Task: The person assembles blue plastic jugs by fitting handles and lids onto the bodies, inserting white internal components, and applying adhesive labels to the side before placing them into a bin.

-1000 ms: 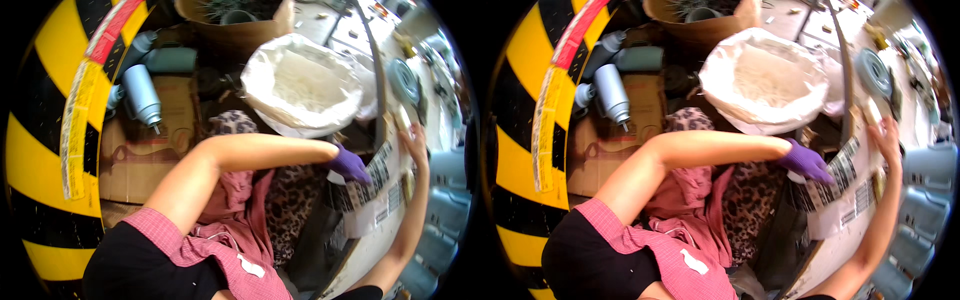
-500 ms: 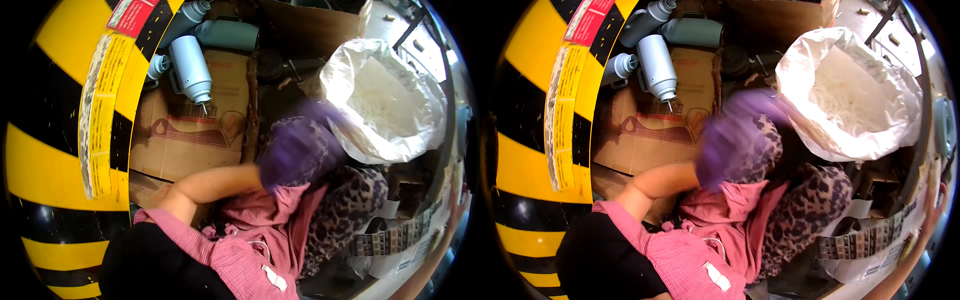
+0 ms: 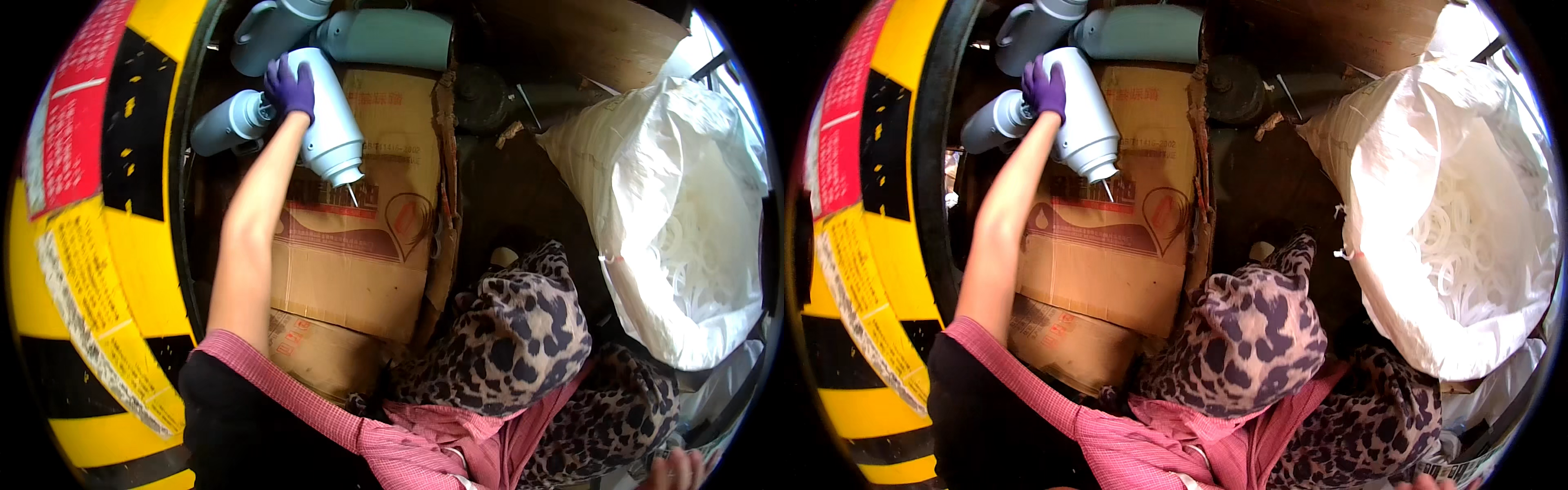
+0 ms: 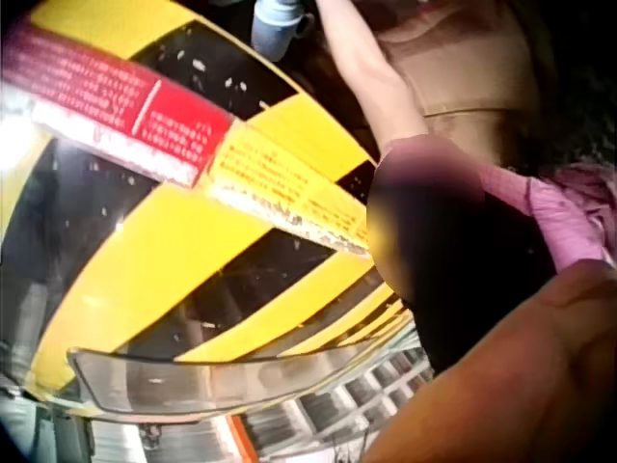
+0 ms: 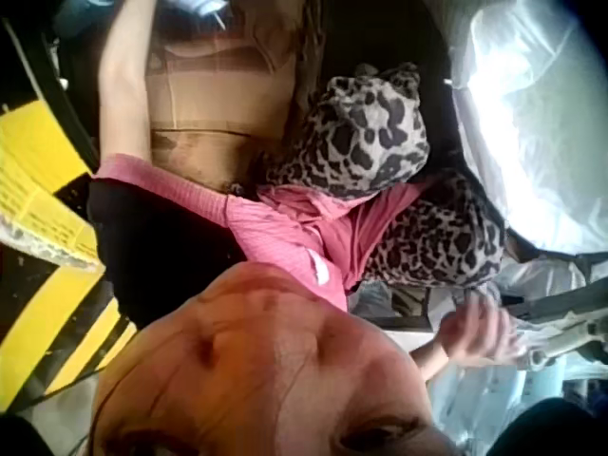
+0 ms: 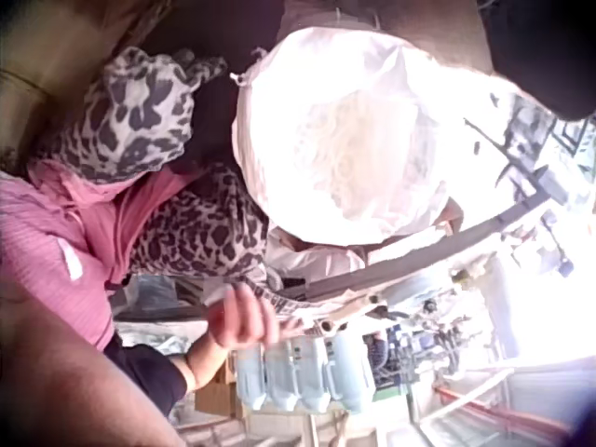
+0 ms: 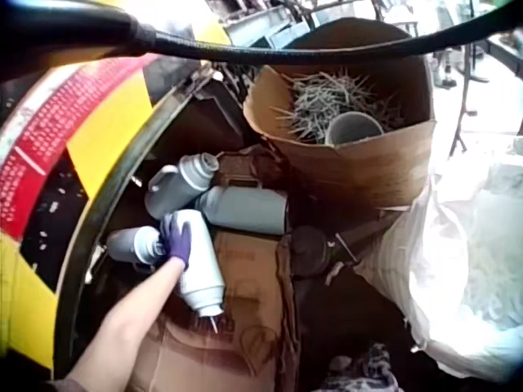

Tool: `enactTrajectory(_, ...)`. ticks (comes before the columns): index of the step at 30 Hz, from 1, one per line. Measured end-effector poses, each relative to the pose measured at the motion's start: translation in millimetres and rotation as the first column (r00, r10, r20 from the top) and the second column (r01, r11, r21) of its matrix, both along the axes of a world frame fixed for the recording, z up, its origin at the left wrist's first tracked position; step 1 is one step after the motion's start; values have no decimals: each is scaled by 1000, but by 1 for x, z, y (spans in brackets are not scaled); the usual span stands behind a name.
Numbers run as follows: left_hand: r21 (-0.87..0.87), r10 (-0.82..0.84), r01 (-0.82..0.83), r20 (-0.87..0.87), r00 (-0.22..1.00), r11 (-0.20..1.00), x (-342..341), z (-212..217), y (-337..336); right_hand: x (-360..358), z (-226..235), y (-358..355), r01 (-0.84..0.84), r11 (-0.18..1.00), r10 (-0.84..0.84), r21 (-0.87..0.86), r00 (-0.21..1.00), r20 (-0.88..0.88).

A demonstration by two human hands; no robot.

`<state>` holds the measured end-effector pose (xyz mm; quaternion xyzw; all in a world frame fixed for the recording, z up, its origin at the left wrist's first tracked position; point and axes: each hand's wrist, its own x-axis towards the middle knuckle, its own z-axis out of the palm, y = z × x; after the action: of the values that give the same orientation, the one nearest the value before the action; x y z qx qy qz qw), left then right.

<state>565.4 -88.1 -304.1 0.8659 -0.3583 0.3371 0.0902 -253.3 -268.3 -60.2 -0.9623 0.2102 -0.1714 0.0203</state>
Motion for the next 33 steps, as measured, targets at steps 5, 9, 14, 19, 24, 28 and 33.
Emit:
enactTrajectory(5, 419, 357, -222, -279, 891, 881, 39, 46, -63, 25, -27, 2, 71, 941, -15, 332, 985, -170)
enactTrajectory(9, 846, 536, -10, -328, 778, 533, 9, 58, -49, 28, -43, 0, 130, 896, -76, 425, 987, -141)
enactTrajectory(14, 305, 348, -292, -146, 926, 906, -1, 45, -45, 25, -48, -4, 104, 910, -49, 402, 988, -147)
enactTrajectory(19, 108, 291, -326, 256, 922, 939, 81, 89, -93, 25, -52, -19, 110, 906, -57, 409, 988, -141)
enactTrajectory(24, 322, 291, -268, -25, 956, 908, 104, 107, -39, 29, -56, -22, 190, 899, -118, 395, 973, -198)
enactTrajectory(28, 397, 369, -329, -26, 929, 857, 19, 73, 64, 16, -67, -23, 114, 931, -96, 347, 993, -70)
enactTrajectory(33, 461, 283, -113, -319, 905, 880, -160, 36, 126, -4, -86, -35, 42, 939, -47, 341, 999, 6)
